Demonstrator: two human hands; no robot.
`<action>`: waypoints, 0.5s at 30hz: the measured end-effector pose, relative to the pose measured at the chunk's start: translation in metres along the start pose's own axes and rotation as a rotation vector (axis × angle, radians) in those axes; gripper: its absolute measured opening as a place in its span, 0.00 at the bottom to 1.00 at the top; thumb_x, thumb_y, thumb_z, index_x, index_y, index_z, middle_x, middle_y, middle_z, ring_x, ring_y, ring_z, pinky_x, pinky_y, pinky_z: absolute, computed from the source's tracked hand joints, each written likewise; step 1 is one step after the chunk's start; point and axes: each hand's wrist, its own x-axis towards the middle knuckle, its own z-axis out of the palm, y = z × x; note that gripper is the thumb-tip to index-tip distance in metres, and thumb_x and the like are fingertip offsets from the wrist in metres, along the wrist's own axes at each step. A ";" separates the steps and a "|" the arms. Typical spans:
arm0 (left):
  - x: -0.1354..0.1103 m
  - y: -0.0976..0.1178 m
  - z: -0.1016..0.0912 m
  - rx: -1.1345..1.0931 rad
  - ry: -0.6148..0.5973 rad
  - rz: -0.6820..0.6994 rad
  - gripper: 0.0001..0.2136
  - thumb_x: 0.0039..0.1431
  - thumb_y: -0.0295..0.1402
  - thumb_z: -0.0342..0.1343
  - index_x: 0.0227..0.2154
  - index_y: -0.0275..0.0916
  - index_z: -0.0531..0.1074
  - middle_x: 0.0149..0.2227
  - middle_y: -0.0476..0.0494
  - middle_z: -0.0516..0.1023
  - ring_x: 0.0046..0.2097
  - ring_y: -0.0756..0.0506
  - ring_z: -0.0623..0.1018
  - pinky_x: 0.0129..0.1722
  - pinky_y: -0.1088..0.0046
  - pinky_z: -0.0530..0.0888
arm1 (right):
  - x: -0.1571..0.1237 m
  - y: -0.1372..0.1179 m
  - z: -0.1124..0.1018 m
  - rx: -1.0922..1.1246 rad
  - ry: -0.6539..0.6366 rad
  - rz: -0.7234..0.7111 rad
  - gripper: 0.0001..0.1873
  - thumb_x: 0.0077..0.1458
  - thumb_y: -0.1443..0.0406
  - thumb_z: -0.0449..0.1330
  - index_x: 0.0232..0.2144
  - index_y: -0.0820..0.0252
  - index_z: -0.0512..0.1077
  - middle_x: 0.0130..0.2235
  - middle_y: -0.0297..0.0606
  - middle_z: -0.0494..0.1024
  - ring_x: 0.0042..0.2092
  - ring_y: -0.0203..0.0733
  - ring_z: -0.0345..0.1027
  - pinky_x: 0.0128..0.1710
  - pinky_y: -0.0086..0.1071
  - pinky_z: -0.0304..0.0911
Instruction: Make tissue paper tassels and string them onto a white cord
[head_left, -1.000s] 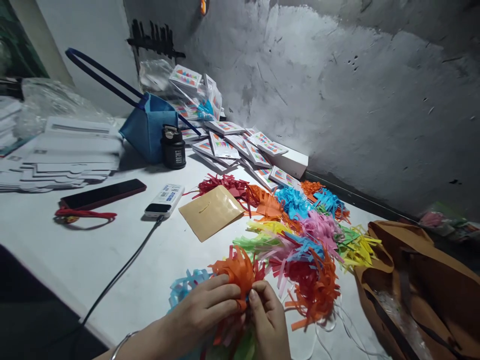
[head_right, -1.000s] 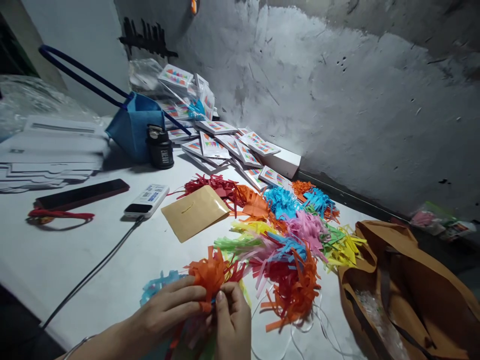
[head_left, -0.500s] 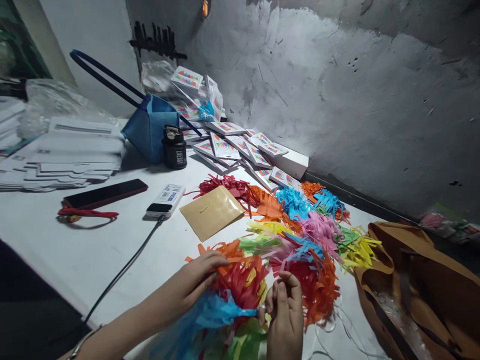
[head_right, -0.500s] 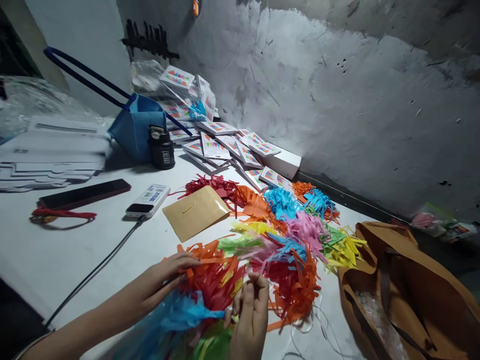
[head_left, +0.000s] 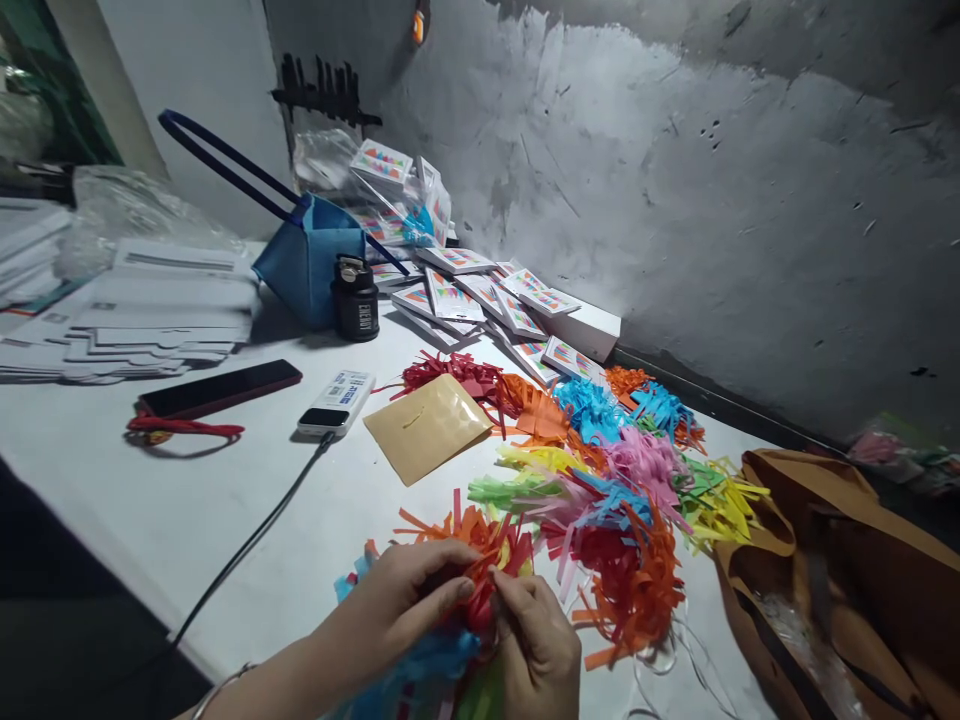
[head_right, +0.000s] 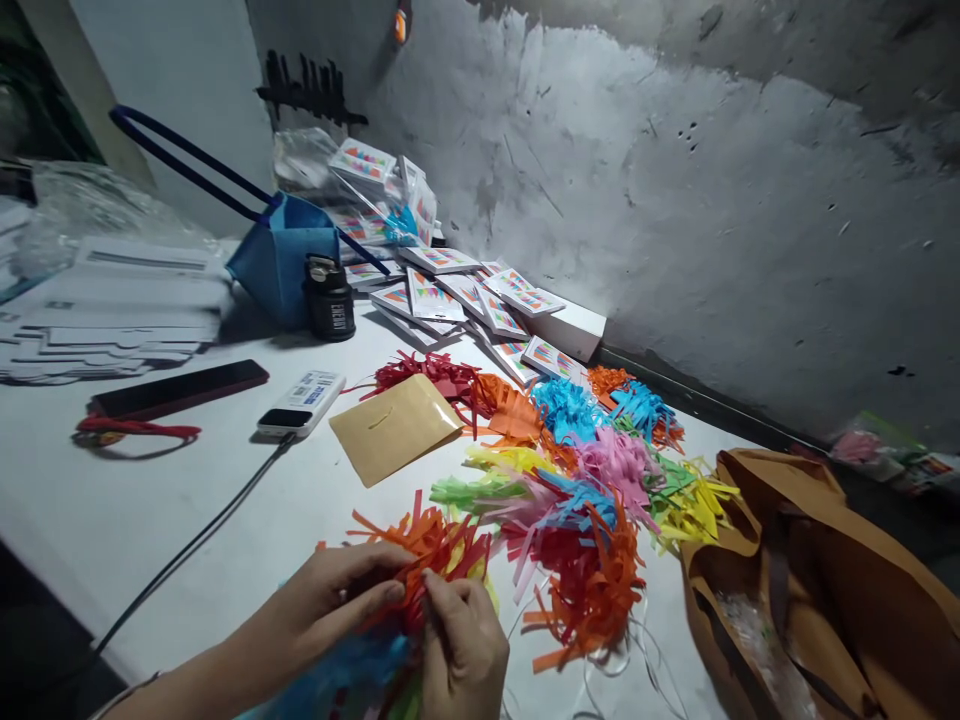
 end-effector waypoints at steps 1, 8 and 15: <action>0.000 -0.001 0.001 0.018 0.020 0.000 0.08 0.65 0.34 0.54 0.40 0.42 0.78 0.36 0.49 0.85 0.36 0.47 0.82 0.35 0.77 0.76 | -0.001 -0.002 0.001 -0.015 0.015 0.015 0.15 0.63 0.66 0.57 0.48 0.46 0.79 0.33 0.34 0.78 0.33 0.37 0.74 0.34 0.27 0.68; -0.004 -0.010 0.007 0.109 0.113 0.031 0.08 0.63 0.33 0.54 0.38 0.41 0.79 0.35 0.47 0.85 0.35 0.46 0.83 0.34 0.75 0.78 | 0.000 -0.014 0.006 -0.087 0.083 0.088 0.10 0.61 0.61 0.60 0.38 0.51 0.82 0.35 0.38 0.84 0.35 0.44 0.79 0.36 0.32 0.72; -0.004 -0.014 0.007 0.165 0.152 0.021 0.08 0.63 0.33 0.55 0.39 0.40 0.79 0.35 0.45 0.85 0.35 0.45 0.84 0.33 0.75 0.79 | 0.002 -0.017 0.005 -0.113 0.071 0.076 0.10 0.60 0.62 0.59 0.36 0.50 0.82 0.33 0.35 0.84 0.34 0.42 0.79 0.35 0.30 0.71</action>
